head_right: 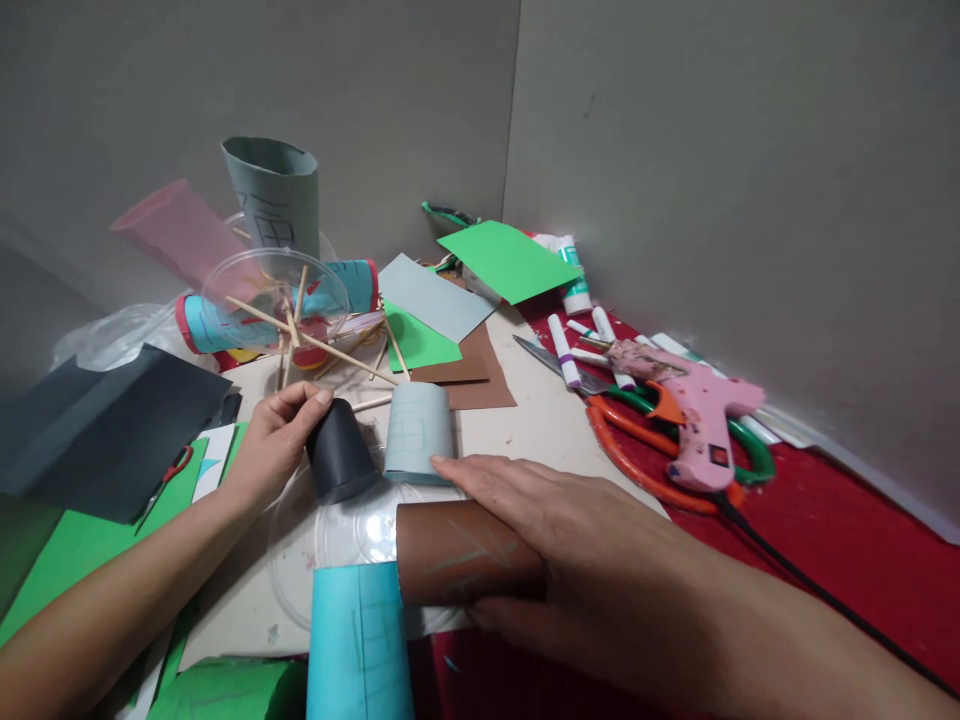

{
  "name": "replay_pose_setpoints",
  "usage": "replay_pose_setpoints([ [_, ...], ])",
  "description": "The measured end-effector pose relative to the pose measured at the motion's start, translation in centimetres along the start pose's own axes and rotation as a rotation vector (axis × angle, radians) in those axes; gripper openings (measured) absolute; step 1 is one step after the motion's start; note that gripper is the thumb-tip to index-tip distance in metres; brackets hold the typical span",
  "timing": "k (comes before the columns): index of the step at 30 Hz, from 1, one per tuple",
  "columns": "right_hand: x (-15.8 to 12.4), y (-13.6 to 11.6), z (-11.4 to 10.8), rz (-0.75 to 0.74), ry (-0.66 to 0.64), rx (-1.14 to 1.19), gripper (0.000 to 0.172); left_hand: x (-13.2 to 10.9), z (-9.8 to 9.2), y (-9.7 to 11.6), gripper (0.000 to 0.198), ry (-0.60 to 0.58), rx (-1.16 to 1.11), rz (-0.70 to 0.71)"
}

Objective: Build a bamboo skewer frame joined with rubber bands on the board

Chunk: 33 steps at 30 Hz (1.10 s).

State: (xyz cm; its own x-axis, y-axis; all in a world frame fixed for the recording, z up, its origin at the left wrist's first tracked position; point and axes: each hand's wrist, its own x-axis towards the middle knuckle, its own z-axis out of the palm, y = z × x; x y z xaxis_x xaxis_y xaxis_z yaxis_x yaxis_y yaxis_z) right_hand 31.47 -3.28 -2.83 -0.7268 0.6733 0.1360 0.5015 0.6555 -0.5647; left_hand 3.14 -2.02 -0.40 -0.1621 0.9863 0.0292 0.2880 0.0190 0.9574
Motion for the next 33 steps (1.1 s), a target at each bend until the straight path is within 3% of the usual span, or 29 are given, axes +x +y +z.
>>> replay_pose_setpoints([
  [16,0.0,0.1,0.1,-0.039,0.007,0.004,0.079,0.4,1.3,-1.7,0.033,0.050,0.020,0.029],
  [33,0.0,0.1,0.2,-0.033,-0.004,-0.020,0.079,0.1,0.5,-1.4,0.026,0.028,-0.007,0.018],
])
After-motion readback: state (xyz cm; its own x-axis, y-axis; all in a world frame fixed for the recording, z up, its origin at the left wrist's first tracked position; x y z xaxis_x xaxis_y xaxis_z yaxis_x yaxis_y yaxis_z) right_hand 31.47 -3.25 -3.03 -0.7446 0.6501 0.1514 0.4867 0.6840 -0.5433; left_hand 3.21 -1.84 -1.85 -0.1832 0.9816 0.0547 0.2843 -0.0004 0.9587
